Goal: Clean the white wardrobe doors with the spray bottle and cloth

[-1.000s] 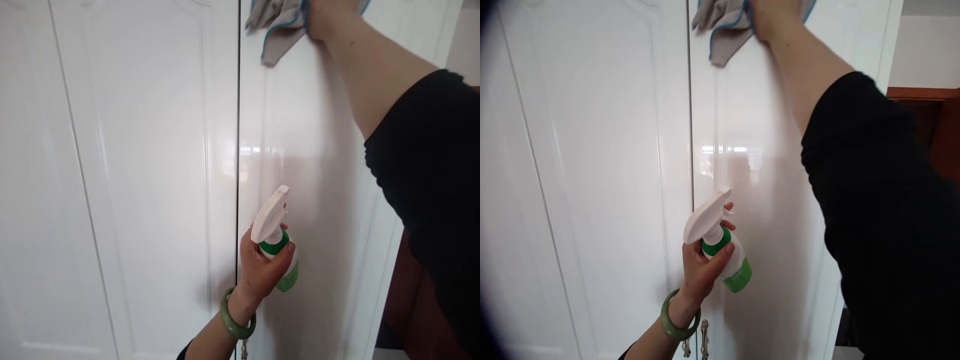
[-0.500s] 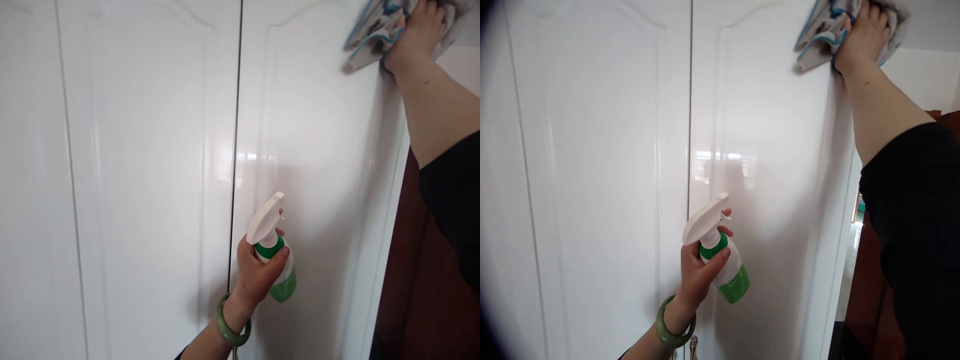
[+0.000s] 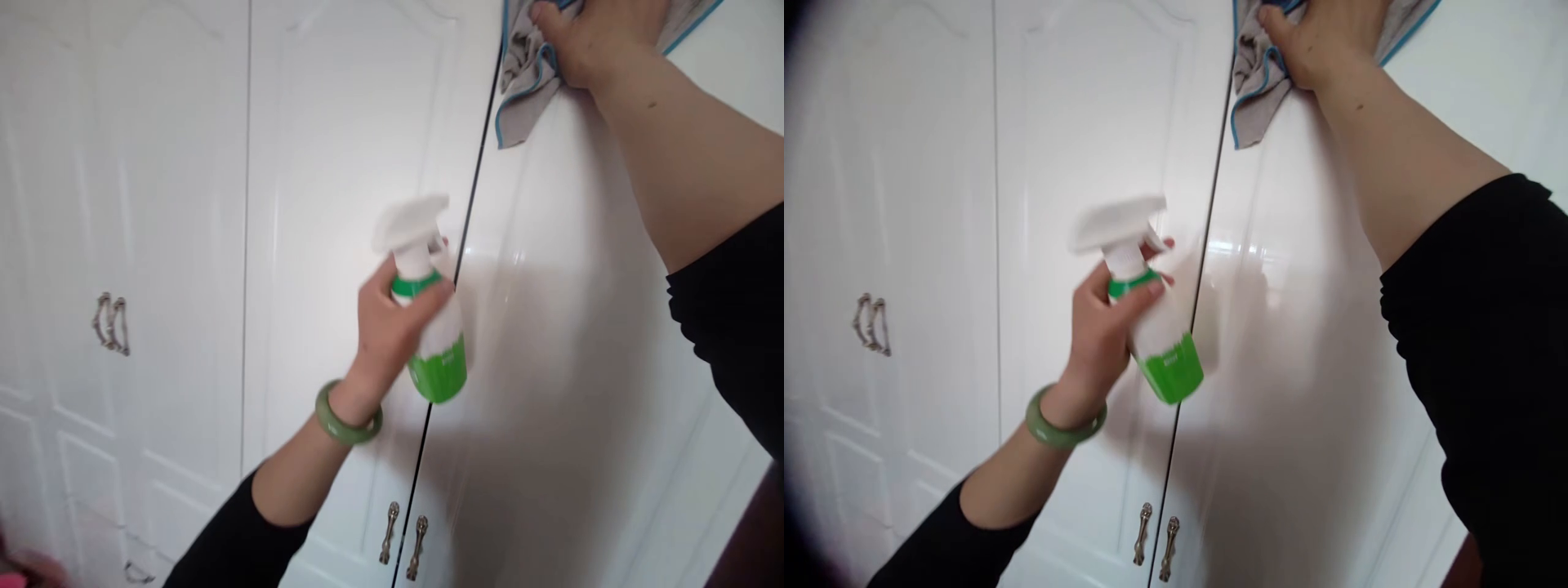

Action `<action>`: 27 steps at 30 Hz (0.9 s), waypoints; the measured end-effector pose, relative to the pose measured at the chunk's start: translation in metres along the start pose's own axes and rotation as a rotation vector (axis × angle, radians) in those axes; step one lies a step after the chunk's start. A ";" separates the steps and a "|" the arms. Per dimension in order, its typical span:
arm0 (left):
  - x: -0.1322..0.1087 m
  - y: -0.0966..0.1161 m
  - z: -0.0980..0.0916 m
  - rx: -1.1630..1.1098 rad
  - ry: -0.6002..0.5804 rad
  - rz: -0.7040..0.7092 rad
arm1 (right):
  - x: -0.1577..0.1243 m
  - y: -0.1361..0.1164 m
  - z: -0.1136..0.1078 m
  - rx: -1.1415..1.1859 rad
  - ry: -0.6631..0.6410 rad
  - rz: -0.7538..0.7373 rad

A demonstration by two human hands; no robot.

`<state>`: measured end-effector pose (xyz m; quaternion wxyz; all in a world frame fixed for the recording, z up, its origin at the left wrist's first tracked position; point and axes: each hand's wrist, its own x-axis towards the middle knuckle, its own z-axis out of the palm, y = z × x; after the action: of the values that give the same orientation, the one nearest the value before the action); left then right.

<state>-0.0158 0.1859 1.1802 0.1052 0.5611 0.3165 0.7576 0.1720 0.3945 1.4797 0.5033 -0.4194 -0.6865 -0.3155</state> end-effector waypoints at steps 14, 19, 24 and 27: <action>0.196 0.065 -0.065 0.598 0.091 0.203 | -0.232 -0.117 0.062 0.166 -0.438 -0.562; 0.234 0.080 -0.095 0.448 0.087 0.200 | -0.152 -0.101 0.051 0.131 -0.294 -0.238; 0.242 0.085 -0.140 0.509 0.021 0.124 | -0.050 -0.112 0.068 0.270 -0.083 -0.037; 0.239 0.087 -0.167 0.514 0.035 -0.002 | -0.047 -0.152 0.086 0.343 -0.081 -0.020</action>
<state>-0.2348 0.1812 1.3907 -0.0453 0.5560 0.5010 0.6617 0.0064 0.3883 1.4078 0.5364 -0.3326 -0.7541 -0.1817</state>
